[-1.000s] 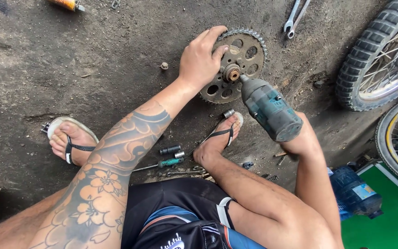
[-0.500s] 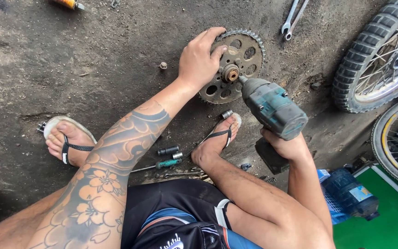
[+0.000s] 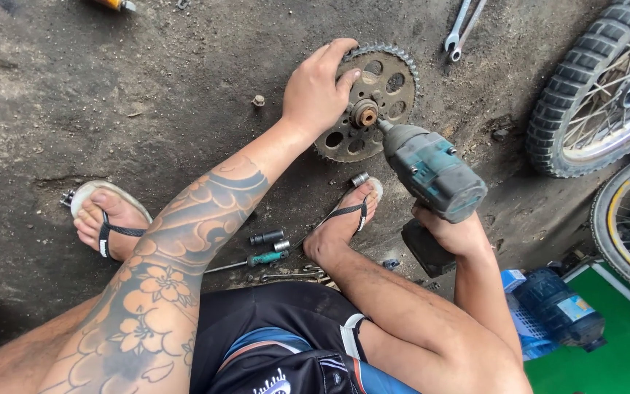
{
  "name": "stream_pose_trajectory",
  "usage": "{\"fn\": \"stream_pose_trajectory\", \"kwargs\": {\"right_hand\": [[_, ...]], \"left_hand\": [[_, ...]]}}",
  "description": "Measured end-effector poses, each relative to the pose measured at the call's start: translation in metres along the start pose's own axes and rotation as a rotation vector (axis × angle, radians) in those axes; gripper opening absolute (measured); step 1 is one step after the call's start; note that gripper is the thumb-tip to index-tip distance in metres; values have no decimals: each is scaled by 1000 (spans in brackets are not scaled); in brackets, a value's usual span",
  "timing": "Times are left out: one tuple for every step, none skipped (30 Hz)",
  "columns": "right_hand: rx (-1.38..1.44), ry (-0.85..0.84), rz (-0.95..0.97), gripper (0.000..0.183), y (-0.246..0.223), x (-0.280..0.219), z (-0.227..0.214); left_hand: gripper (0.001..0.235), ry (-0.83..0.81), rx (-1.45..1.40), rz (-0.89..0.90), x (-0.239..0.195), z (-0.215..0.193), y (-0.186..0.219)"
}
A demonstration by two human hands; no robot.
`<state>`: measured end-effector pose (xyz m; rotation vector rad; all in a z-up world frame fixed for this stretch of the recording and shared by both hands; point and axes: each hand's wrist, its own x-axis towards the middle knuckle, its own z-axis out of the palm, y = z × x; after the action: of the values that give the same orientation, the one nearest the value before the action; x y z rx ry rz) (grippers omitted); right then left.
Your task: The person retrieves a socket from a bucket, then uses a power drill to remove a bolt from a motorcycle sprocket. After removing the sprocket, they use a wrench to loosen additional bolts on the hub assembly.
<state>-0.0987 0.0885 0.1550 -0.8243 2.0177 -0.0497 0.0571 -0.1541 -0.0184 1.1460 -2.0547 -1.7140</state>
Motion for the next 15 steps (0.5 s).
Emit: {"fn": "stream_pose_trajectory", "kwargs": {"right_hand": [[0, 8, 18, 53, -1, -1, 0], [-1, 17, 35, 53, -1, -2, 1], [2, 20, 36, 53, -1, -5, 0], [1, 26, 52, 52, -1, -7, -1], [-3, 28, 67, 51, 0, -10, -2], [-3, 29, 67, 51, 0, -13, -3], [-7, 32, 82, 50, 1, -16, -3], [-12, 36, 96, 50, 2, -19, -4], [-8, 37, 100, 50, 4, -22, -5], [-8, 39, 120, 49, 6, -26, -7], [-4, 51, 143, 48, 8, -30, -8], [3, 61, 151, 48, 8, -32, -6], [4, 75, 168, 48, 8, -31, -7], [7, 88, 186, 47, 7, -30, -7], [14, 96, 188, 47, 6, -29, -6]], "left_hand": [[34, -27, 33, -14, 1, -2, 4], [34, -54, 67, -28, 1, -3, 9], [34, -56, 68, -24, 2, -2, 9], [35, -48, 62, -31, 2, 0, 8], [36, -37, 54, -40, 2, 1, 8], [36, -37, 53, -40, 2, 0, 9], [37, -36, 50, -53, 2, 0, 10], [38, -35, 47, -65, 2, 0, 12], [38, -41, 48, -65, -2, 1, 13], [43, 67, 248, 60, -5, 3, 15], [50, 171, 444, 199, -6, 5, 18], [50, 163, 442, 211, -11, 8, 19], [45, 132, 467, 475, -14, 10, 21], [47, 100, 485, 738, -16, 12, 22], [47, 96, 487, 748, -21, 32, 12]]}}
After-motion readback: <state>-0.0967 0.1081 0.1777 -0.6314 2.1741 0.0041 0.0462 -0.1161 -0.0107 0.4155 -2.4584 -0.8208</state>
